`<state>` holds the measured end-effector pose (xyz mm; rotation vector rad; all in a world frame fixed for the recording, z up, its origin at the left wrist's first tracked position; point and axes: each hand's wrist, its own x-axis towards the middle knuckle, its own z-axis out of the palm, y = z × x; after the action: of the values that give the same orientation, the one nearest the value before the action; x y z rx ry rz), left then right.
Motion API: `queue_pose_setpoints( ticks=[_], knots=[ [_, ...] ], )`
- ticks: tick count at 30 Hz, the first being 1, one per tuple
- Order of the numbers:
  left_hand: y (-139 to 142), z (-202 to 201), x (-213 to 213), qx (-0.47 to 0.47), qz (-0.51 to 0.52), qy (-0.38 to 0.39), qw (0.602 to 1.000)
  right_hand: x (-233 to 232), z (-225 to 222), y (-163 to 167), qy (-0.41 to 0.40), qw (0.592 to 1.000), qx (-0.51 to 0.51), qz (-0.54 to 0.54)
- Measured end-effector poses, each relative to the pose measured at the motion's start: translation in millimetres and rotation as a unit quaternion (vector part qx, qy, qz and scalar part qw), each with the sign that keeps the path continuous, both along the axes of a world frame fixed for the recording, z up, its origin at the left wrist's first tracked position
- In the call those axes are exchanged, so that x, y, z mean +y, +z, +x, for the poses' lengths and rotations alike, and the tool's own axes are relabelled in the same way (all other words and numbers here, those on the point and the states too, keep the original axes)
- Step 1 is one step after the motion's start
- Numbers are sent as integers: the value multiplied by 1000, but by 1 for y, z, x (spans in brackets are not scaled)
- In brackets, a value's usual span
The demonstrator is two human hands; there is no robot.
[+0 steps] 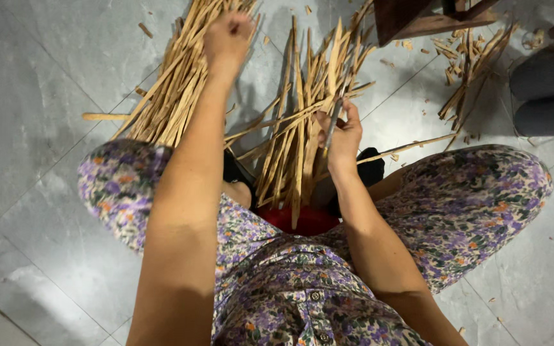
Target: The person sits on the floor and uses scissors to trim the ends of thin wooden sticks. They pick up sticks from a pile, cut the ends, and place the trimmed sticks into a separate pile.
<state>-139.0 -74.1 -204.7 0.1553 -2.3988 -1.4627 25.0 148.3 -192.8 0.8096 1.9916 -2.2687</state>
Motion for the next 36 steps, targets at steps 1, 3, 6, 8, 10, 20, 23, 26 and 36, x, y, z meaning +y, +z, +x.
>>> queue_pose_setpoints(
  ticks=[1,3,6,8,10,20,23,26,36],
  knots=[
    [-10,0,-4,14,-56,21,998,0,-3,-6,-6,1000,-4,-19],
    [-31,6,-13,-72,-185,4,980,0,-4,-17,-16,998,-14,-57],
    [-58,20,-21,-233,-281,-41,930,-3,-3,-24,1,995,-89,45],
    [-71,30,-24,-332,-306,-79,889,-7,-3,-29,32,995,-83,44],
    [-80,37,-23,-398,-309,-115,856,-9,-2,-32,85,986,-88,113],
    [-87,56,-12,-469,-369,-141,790,-14,7,-49,249,874,-172,379],
    [-90,54,-12,-498,-384,-137,765,-13,10,-52,251,869,-180,388],
    [-91,55,-11,-431,-394,-117,803,-10,10,-51,246,868,-177,393],
    [-21,25,39,-58,-41,-55,996,-16,3,-34,105,984,-95,110]
  ],
)
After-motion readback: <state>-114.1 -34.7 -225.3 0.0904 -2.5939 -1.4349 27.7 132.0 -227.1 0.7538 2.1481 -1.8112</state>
